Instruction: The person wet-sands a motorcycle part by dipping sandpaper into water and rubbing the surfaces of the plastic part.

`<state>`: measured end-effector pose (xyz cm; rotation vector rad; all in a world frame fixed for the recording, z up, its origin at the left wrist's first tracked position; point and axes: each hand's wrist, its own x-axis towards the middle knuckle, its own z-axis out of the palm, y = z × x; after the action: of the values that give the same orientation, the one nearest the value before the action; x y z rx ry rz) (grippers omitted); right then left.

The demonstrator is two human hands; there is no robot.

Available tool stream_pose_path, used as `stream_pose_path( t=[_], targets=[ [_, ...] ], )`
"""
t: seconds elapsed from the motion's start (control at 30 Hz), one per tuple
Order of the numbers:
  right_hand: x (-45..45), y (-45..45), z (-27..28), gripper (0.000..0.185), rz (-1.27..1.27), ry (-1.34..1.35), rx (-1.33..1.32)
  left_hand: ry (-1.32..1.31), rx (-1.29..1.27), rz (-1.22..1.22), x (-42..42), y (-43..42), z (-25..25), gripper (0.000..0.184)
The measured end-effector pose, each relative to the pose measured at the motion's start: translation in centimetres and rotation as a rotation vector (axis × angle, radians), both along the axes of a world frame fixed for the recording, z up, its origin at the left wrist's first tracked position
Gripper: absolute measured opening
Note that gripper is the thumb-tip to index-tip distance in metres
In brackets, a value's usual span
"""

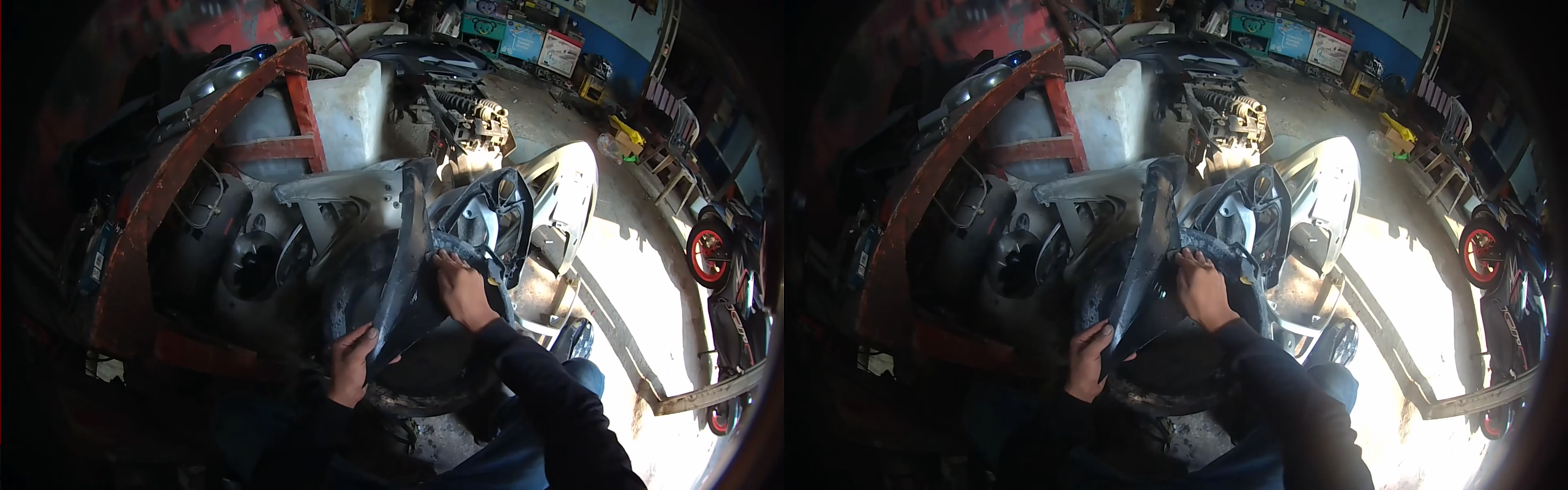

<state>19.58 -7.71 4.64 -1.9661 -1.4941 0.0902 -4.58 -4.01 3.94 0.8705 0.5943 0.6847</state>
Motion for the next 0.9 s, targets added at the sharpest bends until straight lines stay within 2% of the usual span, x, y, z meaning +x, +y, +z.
stream_pose_path(
  t=[0.03,0.1,0.17,0.23,0.27,0.3,0.37,0.4,0.43,0.5,0.53,0.57,0.63,0.7,0.77,0.8,0.83,0.9],
  targets=[
    [-0.8,-0.6,0.0,0.041,0.003,-0.009,0.003,-0.009,0.003,0.003,0.2,0.0,0.2,0.034],
    [-5.0,-3.4,0.7,0.034,0.112,-0.235,0.071,0.029,-0.027,0.018,-0.2,0.1,0.9,0.033],
    [-3.7,-3.1,1.2,0.034,0.188,-0.210,0.139,0.018,-0.023,0.017,-0.2,0.2,0.9,0.033],
    [0.6,-0.2,-0.9,0.038,-0.012,0.023,-0.098,0.011,-0.036,0.017,-0.5,-0.4,0.5,0.034],
    [1.6,0.2,-1.8,0.040,-0.009,0.133,-0.091,0.020,-0.013,-0.010,-0.3,-0.3,0.6,0.034],
    [-1.5,-1.3,-0.7,0.039,-0.063,-0.060,-0.056,0.029,0.016,-0.038,-0.1,0.3,0.9,0.035],
    [-5.4,-4.1,0.6,0.039,0.162,-0.152,0.063,0.060,-0.011,-0.007,-0.2,0.0,0.7,0.035],
    [-4.6,-3.9,0.4,0.040,0.169,-0.087,0.048,0.064,-0.015,0.007,-0.1,0.0,0.7,0.033],
    [-2.8,-2.3,-0.4,0.038,0.066,-0.142,0.104,0.066,-0.014,0.028,-0.1,0.1,0.7,0.030],
    [1.3,1.0,1.4,0.029,-0.057,0.237,-0.204,0.072,0.003,0.023,-0.1,-0.1,0.8,0.031],
    [1.3,0.9,0.3,0.027,-0.031,0.189,-0.091,0.067,0.021,0.006,-0.1,0.2,0.8,0.030],
    [-0.6,0.1,-1.4,0.030,-0.044,-0.095,0.106,0.066,0.043,-0.011,-0.2,0.7,1.0,0.030],
    [-5.1,-3.0,0.8,0.035,0.183,-0.242,0.197,0.064,0.010,0.011,-0.7,0.8,1.1,0.032],
    [-3.4,-2.2,0.7,0.035,0.174,-0.192,0.215,0.027,-0.019,0.047,-0.2,0.9,0.9,0.034],
    [0.5,0.5,2.0,0.033,0.024,0.164,-0.121,0.022,0.003,0.007,-0.2,0.7,0.3,0.032],
    [0.7,0.3,-0.3,0.031,0.013,0.057,-0.002,0.019,0.009,0.007,0.0,0.8,0.4,0.032],
    [-2.2,-1.4,-0.1,0.034,-0.042,-0.102,0.043,0.005,0.004,0.007,0.0,0.9,0.6,0.031],
    [-6.4,-5.8,1.2,0.038,0.190,-0.197,0.134,-0.012,-0.011,0.014,-0.3,0.6,0.9,0.031]
  ],
)
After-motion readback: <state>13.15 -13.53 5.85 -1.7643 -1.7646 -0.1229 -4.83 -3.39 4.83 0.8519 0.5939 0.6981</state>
